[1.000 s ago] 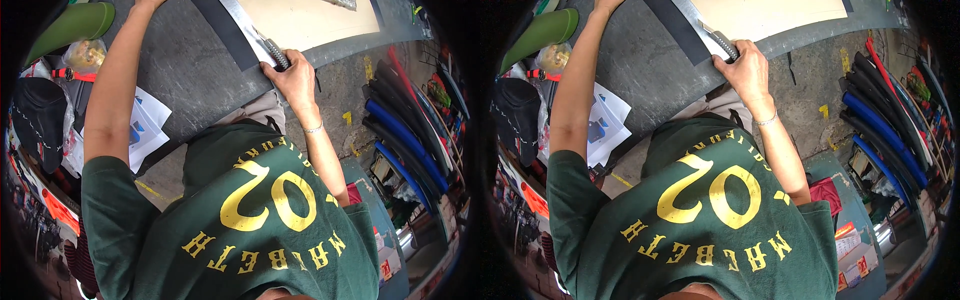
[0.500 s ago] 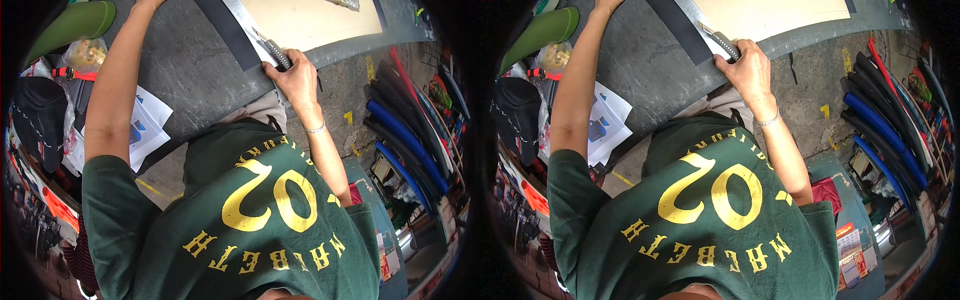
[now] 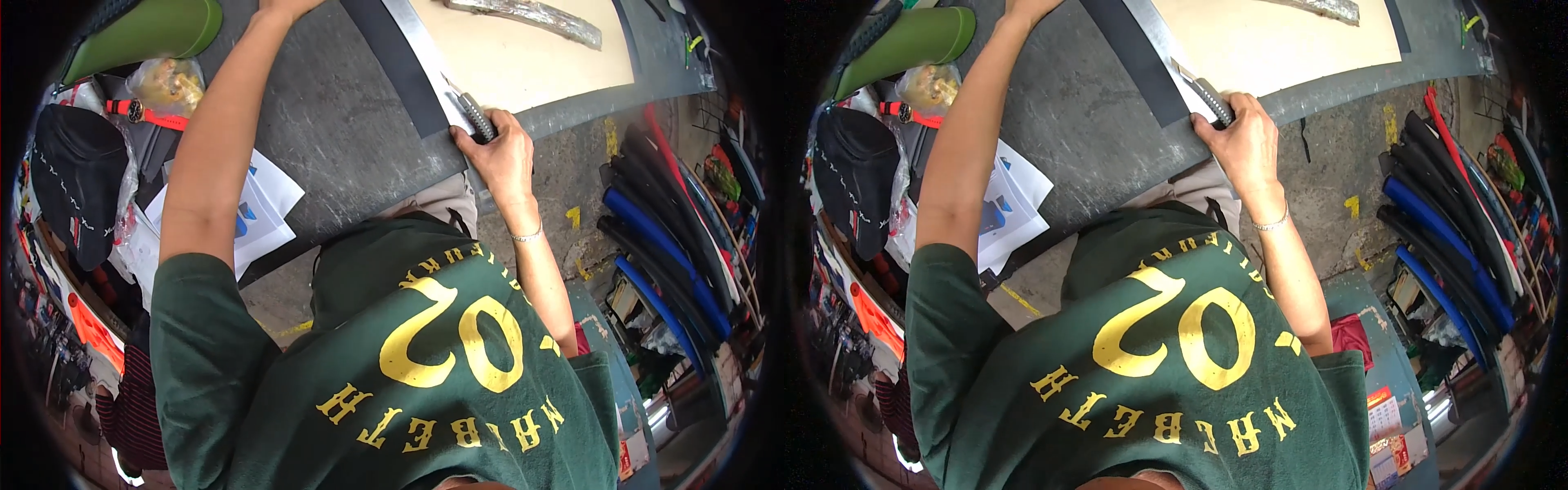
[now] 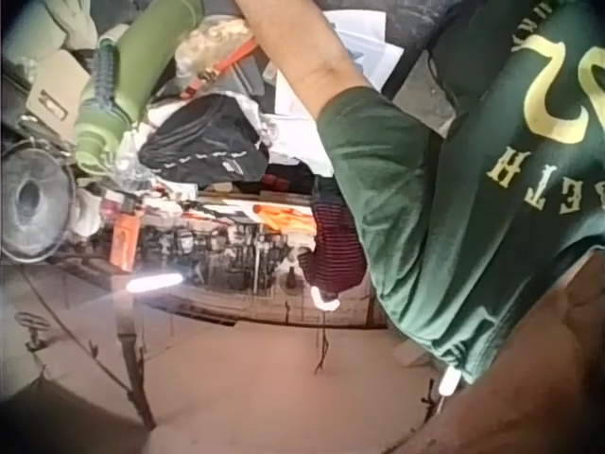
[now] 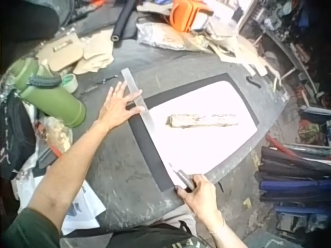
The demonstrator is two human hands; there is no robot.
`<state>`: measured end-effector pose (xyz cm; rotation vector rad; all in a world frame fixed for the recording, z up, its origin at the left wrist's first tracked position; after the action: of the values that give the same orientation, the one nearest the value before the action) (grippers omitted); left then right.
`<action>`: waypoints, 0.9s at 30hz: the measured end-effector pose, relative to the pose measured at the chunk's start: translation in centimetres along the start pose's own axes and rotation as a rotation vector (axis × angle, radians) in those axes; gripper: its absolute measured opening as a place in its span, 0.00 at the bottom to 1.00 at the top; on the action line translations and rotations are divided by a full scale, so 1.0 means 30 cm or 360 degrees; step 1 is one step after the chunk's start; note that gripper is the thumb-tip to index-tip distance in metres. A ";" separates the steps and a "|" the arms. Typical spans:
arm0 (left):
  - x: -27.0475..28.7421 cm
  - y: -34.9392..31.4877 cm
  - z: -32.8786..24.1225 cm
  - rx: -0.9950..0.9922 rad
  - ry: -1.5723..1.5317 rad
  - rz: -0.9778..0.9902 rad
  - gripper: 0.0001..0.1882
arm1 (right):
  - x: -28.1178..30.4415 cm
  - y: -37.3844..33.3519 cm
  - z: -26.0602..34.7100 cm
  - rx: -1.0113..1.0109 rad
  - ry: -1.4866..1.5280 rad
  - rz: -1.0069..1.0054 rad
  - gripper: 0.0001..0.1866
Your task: Cutting out pattern templates from leather material using a utility knife and a metal ruler on a workshop bench.
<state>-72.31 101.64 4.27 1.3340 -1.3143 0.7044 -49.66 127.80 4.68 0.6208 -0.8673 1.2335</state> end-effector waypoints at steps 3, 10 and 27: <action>0.001 -0.005 -0.005 0.0008 0.0005 0.0011 0.38 | 0.004 -0.004 0.003 -0.0012 -0.0014 0.0013 0.22; 0.019 -0.008 0.011 0.0022 -0.0008 0.0016 0.38 | -0.002 -0.001 0.014 -0.0032 0.0023 0.0034 0.22; 0.009 0.001 -0.009 0.0025 -0.0072 0.0060 0.38 | 0.000 -0.004 0.003 -0.0067 0.0022 0.0039 0.21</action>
<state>-72.20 101.81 4.61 1.3476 -1.3760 0.7150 -49.58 127.70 4.73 0.5688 -0.8891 1.2370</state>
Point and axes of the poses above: each hand's wrist, its own y-axis towards the middle knuckle, its own x-axis out of the back of the hand, z = x × y, the point moved 10 cm from there along y, towards the middle knuckle, and after that the axes turned 14 degrees about -z, right-handed, at the moved point
